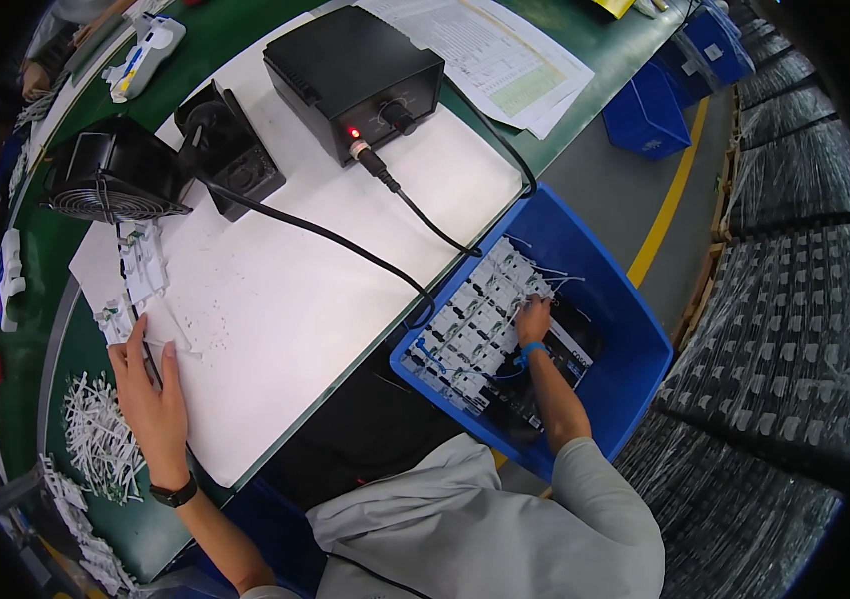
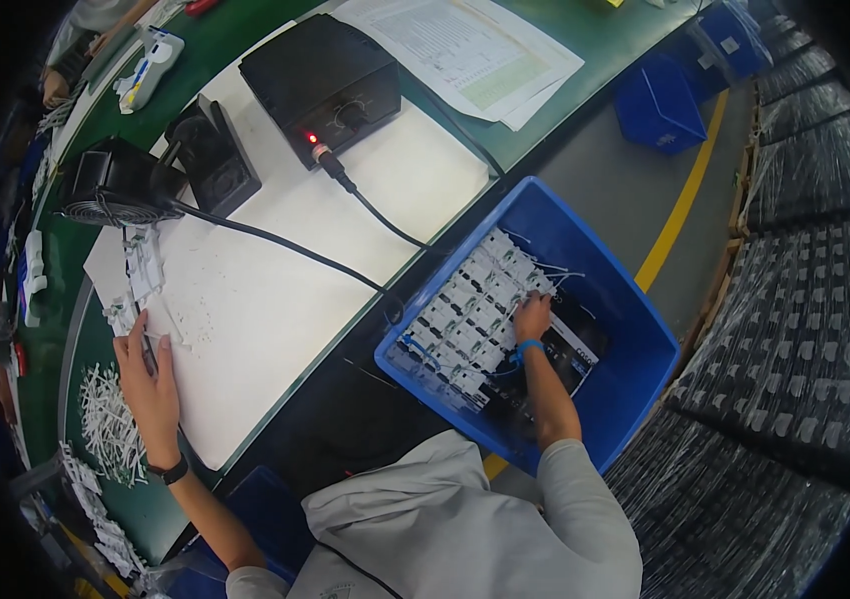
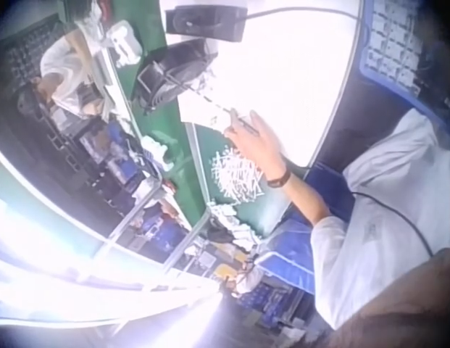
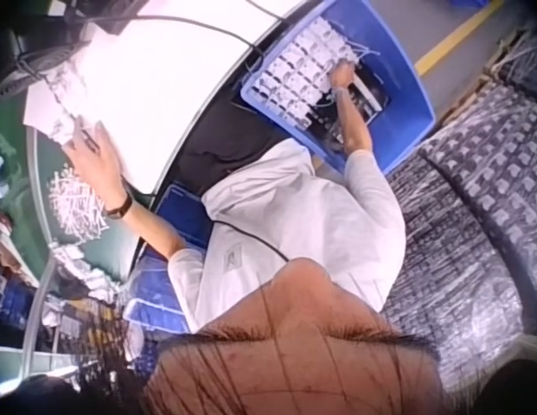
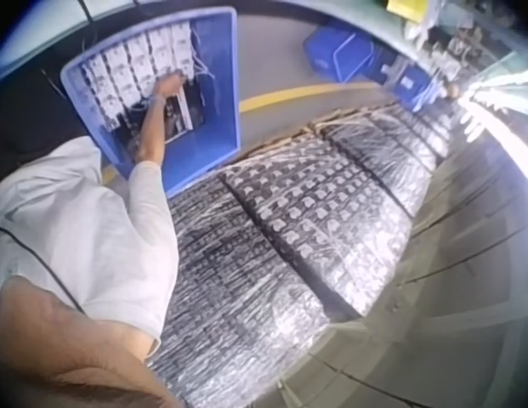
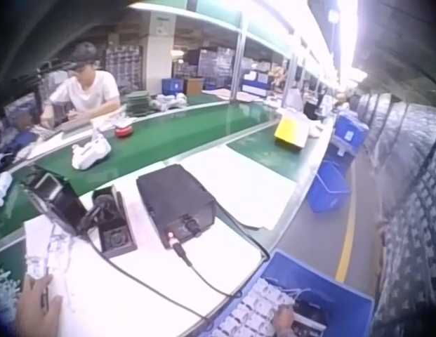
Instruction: Soldering wires onto small circuit boards at an assembly line workstation.
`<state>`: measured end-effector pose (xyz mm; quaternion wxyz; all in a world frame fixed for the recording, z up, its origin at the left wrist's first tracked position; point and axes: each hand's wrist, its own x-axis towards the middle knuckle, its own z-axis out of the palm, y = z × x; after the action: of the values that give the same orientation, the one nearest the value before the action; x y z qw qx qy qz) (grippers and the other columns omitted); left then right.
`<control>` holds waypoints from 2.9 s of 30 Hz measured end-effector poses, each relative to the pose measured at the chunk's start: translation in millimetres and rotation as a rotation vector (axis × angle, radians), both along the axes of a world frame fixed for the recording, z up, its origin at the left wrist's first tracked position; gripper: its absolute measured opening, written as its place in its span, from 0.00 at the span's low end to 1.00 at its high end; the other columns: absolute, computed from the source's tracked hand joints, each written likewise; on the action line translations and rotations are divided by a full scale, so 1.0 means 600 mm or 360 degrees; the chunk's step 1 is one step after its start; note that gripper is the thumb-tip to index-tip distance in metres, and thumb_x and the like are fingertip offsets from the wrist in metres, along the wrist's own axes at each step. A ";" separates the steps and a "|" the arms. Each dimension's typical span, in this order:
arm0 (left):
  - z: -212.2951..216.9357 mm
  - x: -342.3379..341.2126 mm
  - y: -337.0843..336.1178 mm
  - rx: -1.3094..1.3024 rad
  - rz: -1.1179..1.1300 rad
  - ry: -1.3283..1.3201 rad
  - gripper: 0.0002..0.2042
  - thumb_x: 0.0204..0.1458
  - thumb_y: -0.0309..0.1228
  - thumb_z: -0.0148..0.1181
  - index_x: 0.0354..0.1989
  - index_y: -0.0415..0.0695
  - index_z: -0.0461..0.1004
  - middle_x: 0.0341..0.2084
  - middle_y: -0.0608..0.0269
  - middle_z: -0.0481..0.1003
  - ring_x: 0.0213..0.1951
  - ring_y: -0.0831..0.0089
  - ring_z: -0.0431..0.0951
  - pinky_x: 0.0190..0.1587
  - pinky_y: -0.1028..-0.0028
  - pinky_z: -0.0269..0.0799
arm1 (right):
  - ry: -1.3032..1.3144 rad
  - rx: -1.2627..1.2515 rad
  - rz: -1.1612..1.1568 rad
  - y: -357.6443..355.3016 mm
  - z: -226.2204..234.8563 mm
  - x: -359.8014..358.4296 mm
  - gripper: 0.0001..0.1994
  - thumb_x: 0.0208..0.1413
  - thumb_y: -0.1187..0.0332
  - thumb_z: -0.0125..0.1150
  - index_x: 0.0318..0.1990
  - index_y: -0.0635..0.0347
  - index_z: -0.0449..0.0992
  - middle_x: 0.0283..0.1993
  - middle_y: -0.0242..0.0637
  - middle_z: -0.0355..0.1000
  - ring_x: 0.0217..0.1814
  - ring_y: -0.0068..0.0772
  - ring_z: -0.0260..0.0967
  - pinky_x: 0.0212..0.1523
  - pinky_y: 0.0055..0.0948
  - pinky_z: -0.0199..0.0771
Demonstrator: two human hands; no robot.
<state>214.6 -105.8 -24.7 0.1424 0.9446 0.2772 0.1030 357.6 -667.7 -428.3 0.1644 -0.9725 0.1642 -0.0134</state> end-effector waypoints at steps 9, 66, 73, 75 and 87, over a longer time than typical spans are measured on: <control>0.005 0.006 -0.004 0.0003 -0.0014 -0.0012 0.20 0.64 0.35 0.57 0.63 0.44 0.71 0.42 0.52 0.67 0.42 0.57 0.72 0.47 0.65 0.70 | -0.0161 0.0219 0.0344 -0.014 -0.004 -0.015 0.16 0.51 0.77 0.63 0.49 0.63 0.75 0.50 0.53 0.69 0.56 0.59 0.66 0.57 0.46 0.70; -0.014 0.001 0.084 0.0033 0.0259 -0.0558 0.38 0.44 0.31 0.69 0.67 0.37 0.64 0.60 0.35 0.67 0.55 0.44 0.69 0.58 0.55 0.68 | -0.0650 0.1185 0.1646 0.772 0.667 -0.080 0.31 0.56 0.69 0.64 0.64 0.73 0.62 0.56 0.57 0.66 0.60 0.57 0.66 0.55 0.47 0.71; -0.078 -0.002 0.089 0.0337 0.0268 -0.0955 0.40 0.46 0.43 0.69 0.67 0.37 0.63 0.60 0.30 0.66 0.57 0.36 0.66 0.62 0.43 0.60 | -0.0675 0.0409 0.1537 0.921 0.589 -0.027 0.38 0.39 0.53 0.76 0.54 0.73 0.71 0.54 0.61 0.70 0.61 0.61 0.66 0.61 0.52 0.68; -0.044 -0.001 0.077 -0.0005 0.0400 -0.0815 0.38 0.47 0.47 0.68 0.63 0.36 0.66 0.52 0.35 0.69 0.54 0.38 0.68 0.58 0.44 0.62 | -0.0759 0.0704 0.1605 0.913 0.574 -0.025 0.38 0.39 0.56 0.75 0.56 0.74 0.71 0.58 0.63 0.70 0.64 0.62 0.66 0.66 0.51 0.64; -0.025 0.008 0.087 -0.0124 0.0257 -0.1347 0.42 0.42 0.27 0.65 0.70 0.36 0.56 0.60 0.39 0.63 0.61 0.42 0.62 0.67 0.56 0.60 | -0.0724 0.0705 0.1628 0.833 0.580 0.033 0.37 0.48 0.68 0.66 0.67 0.73 0.63 0.63 0.61 0.63 0.67 0.61 0.63 0.68 0.45 0.63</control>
<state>219.6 -53.8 -39.6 0.2705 0.7883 0.2710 0.4816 377.1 -168.1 -80.3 0.3798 -0.8435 -0.3648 -0.1057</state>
